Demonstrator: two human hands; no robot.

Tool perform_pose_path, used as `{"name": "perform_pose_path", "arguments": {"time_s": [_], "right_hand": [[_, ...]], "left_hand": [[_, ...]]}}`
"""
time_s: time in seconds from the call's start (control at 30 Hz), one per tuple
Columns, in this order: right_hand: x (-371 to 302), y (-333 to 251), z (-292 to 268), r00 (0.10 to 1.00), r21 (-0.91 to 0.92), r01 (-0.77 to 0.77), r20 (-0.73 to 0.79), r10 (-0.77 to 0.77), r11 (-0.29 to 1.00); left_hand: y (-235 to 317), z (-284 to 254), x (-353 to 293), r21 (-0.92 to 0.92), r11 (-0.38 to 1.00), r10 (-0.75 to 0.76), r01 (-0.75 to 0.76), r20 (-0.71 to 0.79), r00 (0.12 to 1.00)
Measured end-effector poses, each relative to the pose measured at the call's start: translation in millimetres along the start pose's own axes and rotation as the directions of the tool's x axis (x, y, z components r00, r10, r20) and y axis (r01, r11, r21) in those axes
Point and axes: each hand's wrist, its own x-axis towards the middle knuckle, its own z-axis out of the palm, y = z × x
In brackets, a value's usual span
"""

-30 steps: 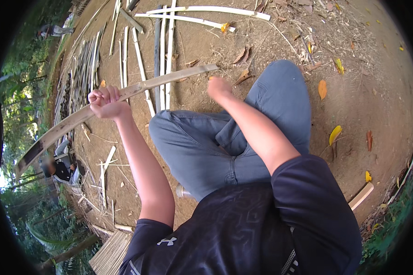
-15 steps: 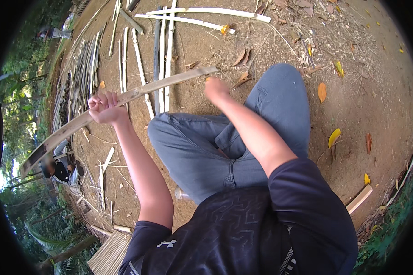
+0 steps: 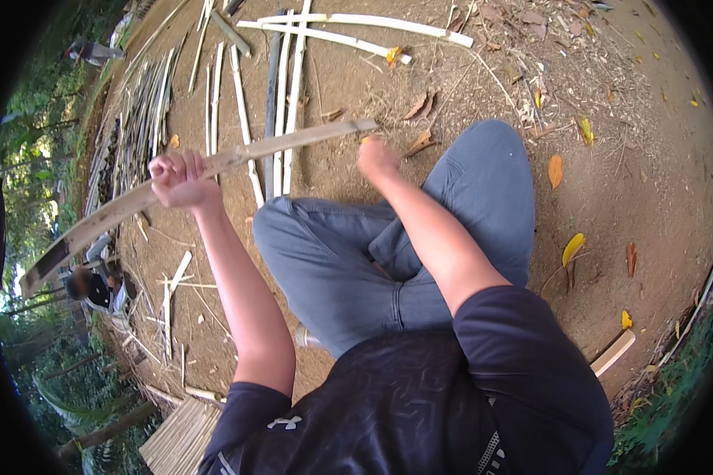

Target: The person strips bark from a bamboo pole using a knife.

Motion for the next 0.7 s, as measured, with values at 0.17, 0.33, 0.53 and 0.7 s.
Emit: {"name": "perform_pose_path", "arguments": {"time_s": [0.17,0.33,0.53,0.7], "right_hand": [[6,0,7,0.999,0.009,-0.035,-0.035,0.035,0.999],[24,22,3,0.995,-0.012,-0.05,0.084,0.051,0.999],[19,8,7,0.995,-0.091,-0.08,0.05,0.084,0.993],[40,34,0,0.986,-0.118,-0.102,0.117,0.116,0.988]], "left_hand": [[6,-6,-2,-0.037,0.999,-0.024,0.026,0.042,0.999],[5,2,0,-0.026,0.999,-0.021,0.022,0.052,0.998],[8,-5,-3,-0.077,0.996,-0.046,0.053,0.094,0.994],[3,3,-2,-0.077,0.995,-0.055,0.063,0.099,0.994]]}}
